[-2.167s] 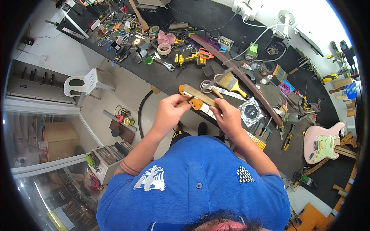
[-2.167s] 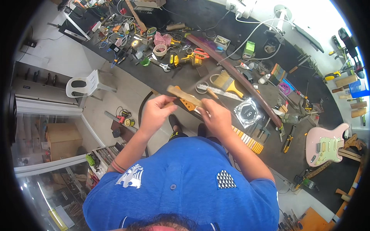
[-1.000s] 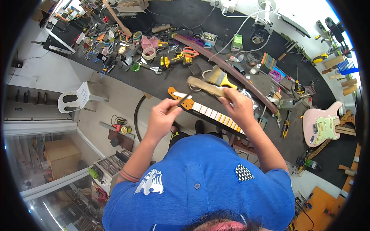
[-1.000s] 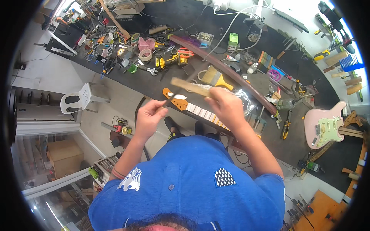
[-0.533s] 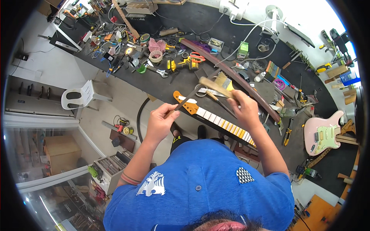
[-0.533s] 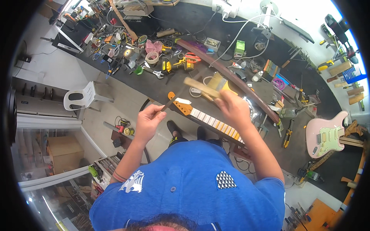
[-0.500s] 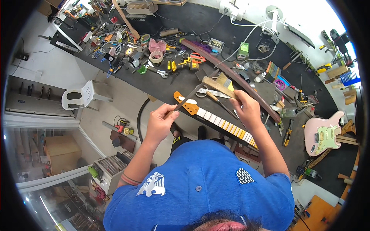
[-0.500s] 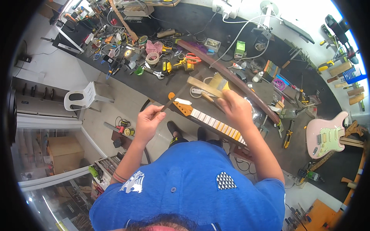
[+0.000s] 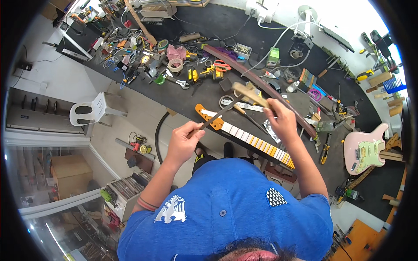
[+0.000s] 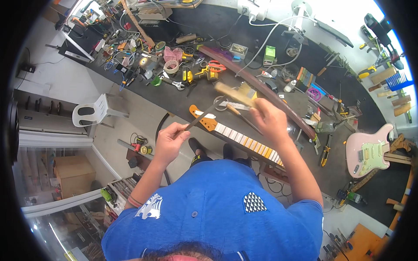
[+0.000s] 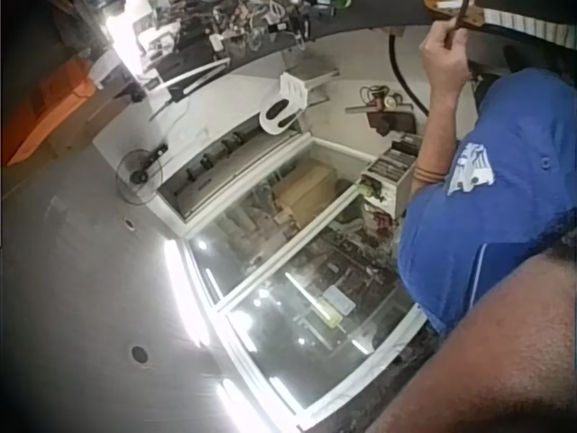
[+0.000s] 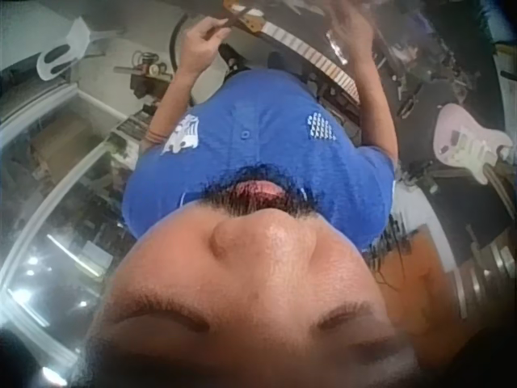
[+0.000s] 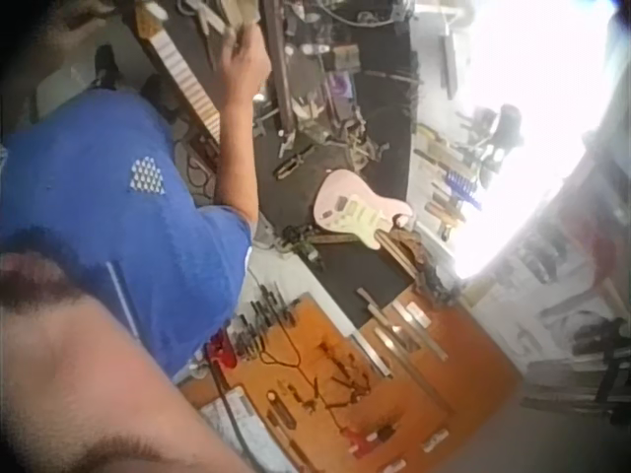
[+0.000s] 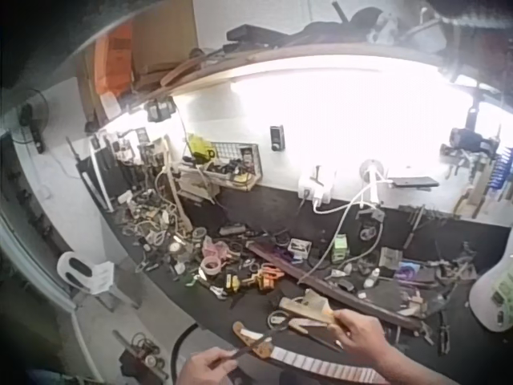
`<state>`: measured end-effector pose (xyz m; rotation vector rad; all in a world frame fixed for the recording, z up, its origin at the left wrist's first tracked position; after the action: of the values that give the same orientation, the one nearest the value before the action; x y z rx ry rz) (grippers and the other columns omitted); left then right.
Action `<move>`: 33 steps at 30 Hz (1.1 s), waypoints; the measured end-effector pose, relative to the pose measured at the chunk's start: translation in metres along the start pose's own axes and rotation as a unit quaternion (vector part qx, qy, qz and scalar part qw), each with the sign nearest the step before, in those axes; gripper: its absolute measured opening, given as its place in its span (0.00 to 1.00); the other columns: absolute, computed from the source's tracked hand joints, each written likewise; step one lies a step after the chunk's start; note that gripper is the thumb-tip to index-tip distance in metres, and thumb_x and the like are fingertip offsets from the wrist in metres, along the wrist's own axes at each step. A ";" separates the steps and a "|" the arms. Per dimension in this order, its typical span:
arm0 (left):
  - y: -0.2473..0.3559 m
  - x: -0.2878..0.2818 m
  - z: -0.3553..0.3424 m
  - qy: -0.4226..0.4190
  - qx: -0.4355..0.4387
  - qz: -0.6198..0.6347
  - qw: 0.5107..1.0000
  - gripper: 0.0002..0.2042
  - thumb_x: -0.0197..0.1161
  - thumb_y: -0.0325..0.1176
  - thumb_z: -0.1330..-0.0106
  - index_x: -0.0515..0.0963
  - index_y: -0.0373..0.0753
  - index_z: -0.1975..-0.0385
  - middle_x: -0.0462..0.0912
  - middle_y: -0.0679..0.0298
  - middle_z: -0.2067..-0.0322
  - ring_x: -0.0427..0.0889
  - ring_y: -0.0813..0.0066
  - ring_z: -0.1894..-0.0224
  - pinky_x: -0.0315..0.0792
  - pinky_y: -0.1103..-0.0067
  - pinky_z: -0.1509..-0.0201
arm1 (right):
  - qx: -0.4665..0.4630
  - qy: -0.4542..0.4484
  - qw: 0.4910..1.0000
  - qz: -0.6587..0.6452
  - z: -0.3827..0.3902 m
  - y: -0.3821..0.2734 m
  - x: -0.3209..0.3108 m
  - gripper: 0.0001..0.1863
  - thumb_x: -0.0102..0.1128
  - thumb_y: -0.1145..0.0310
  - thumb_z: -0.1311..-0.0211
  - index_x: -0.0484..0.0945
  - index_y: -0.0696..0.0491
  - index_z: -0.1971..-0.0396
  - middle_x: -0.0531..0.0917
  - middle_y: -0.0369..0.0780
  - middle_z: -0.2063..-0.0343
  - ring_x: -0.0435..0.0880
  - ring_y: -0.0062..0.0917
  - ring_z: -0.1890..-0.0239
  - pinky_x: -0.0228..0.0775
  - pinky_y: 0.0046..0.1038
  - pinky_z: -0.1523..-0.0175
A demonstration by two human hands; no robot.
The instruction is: The person files the frets of a guitar neck. Using a metal file, the person repeatedly slides the tool across the frets to level them, then uses a brush to clean away debris before filing the nut area.
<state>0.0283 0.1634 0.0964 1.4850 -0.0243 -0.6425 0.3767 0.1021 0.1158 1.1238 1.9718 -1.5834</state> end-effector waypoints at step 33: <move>0.009 -0.009 0.010 0.012 0.012 -0.006 1.000 0.05 0.69 0.23 0.21 0.86 0.33 0.50 0.82 0.75 0.65 0.75 0.90 0.64 0.68 0.84 0.61 | -0.040 -0.036 0.999 0.000 -0.018 -0.036 0.028 0.14 0.71 0.59 0.24 0.84 0.52 0.51 0.89 0.45 0.64 0.90 0.45 0.63 0.81 0.42 0.58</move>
<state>0.0199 0.1575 0.1094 1.5168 -0.0030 -0.6359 0.3346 0.1268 0.1242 1.0224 1.9698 -1.5097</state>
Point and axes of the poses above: each hand's wrist, its own z-axis away from the middle knuckle, its own x-axis out of the palm, y = z × x, the point moved 7 cm from there along -z, towards the middle knuckle
